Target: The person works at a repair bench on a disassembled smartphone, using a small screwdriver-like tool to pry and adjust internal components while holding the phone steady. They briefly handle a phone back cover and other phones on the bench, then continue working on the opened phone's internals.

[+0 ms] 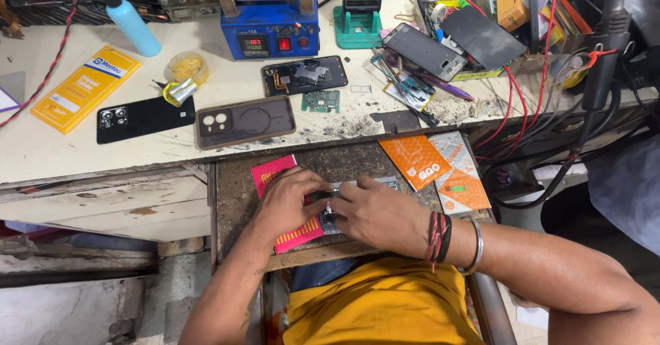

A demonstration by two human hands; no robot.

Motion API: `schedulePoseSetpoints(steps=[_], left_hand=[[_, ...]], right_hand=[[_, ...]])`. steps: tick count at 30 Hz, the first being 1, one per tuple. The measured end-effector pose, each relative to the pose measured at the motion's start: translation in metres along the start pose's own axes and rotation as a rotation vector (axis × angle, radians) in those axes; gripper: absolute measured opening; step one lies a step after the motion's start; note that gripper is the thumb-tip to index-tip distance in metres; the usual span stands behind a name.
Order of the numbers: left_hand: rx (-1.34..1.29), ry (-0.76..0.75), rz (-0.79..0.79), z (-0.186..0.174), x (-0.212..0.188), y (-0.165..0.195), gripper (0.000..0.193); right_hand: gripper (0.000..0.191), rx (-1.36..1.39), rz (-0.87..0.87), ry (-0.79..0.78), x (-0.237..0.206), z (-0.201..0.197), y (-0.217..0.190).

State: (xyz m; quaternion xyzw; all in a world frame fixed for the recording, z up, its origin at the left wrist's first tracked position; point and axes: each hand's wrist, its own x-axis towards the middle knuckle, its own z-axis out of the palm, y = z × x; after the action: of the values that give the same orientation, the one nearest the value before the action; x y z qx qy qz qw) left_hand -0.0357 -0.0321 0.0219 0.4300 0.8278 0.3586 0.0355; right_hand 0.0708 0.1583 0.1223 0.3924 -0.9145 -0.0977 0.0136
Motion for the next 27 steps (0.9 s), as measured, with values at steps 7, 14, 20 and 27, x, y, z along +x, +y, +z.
schedulePoseSetpoints(steps=[7, 14, 20, 27], left_hand=[[-0.009, 0.030, 0.038, 0.0009, -0.0011, 0.0004, 0.026], [-0.016, 0.042, 0.058, 0.0009, -0.0014, -0.0007, 0.023], [-0.021, 0.046, 0.056, 0.0013, -0.0036, 0.0000, 0.024], [-0.030, 0.050, 0.068, 0.0011, -0.0036, 0.0002, 0.023]], right_hand=[[0.014, 0.016, 0.019, 0.003, -0.0037, 0.0013, 0.0014], [0.012, 0.054, -0.005, 0.061, -0.0056, -0.0011, 0.0000], [0.012, 0.006, 0.009, 0.025, -0.0055, -0.0020, -0.0005], [0.012, -0.057, 0.056, -0.054, -0.0029, -0.0032, -0.0003]])
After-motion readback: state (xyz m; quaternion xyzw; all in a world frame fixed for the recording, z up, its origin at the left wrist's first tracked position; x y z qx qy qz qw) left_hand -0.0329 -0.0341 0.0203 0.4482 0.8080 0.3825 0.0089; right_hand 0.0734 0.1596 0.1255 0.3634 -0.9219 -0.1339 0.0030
